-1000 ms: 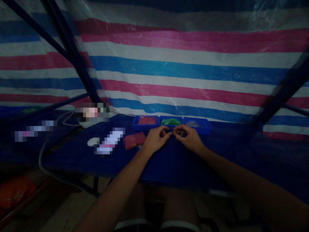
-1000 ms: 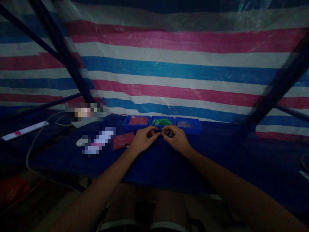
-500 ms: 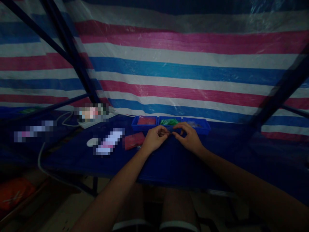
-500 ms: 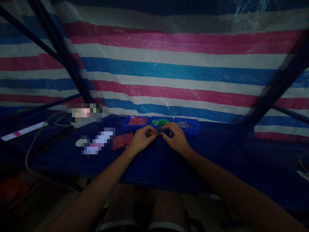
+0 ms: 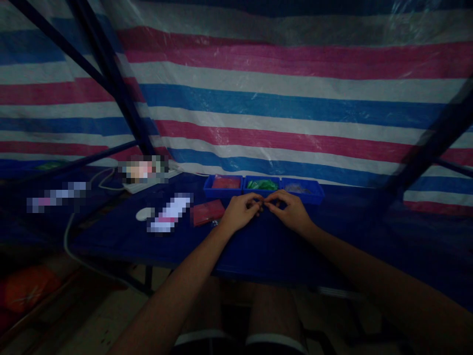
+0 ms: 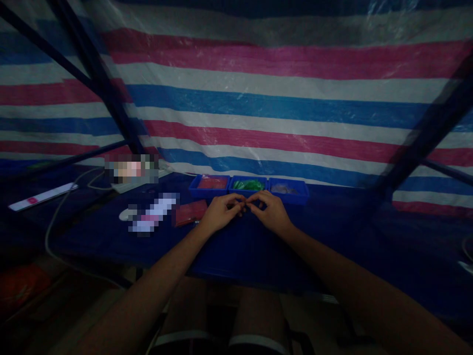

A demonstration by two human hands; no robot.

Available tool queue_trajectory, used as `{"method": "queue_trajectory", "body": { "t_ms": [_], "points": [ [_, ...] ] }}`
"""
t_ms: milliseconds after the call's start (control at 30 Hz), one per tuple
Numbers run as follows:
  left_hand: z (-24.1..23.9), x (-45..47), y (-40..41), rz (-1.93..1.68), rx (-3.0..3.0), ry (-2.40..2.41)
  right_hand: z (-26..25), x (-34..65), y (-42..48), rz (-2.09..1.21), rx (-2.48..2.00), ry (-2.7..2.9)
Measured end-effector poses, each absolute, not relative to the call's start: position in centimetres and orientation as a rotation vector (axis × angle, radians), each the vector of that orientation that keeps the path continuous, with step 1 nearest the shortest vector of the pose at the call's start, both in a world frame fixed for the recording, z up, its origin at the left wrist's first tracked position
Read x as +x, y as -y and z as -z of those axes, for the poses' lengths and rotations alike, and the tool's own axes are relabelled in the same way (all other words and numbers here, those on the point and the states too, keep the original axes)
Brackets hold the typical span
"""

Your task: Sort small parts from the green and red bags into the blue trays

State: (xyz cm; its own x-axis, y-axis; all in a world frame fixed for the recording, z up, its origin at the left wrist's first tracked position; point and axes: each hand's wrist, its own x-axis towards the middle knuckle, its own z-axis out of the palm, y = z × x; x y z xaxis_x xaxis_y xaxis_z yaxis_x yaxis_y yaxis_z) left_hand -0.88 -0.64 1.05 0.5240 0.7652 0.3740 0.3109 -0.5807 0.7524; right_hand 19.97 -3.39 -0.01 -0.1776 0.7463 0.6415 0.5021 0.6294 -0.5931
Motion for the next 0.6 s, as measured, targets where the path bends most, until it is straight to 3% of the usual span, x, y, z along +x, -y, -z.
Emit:
{"method": "queue_trajectory", "body": {
  "t_ms": [233,600],
  "points": [
    [-0.31,-0.81,-0.32,-1.063,2.078,-0.887,0.02,19.87,3.45,-0.272,-0.855,1.963],
    [-0.3,-0.44,0.22,-1.047,1.967,-0.829,0.57,19.96,2.98,-0.482,-0.929,1.817]
  ]
}}
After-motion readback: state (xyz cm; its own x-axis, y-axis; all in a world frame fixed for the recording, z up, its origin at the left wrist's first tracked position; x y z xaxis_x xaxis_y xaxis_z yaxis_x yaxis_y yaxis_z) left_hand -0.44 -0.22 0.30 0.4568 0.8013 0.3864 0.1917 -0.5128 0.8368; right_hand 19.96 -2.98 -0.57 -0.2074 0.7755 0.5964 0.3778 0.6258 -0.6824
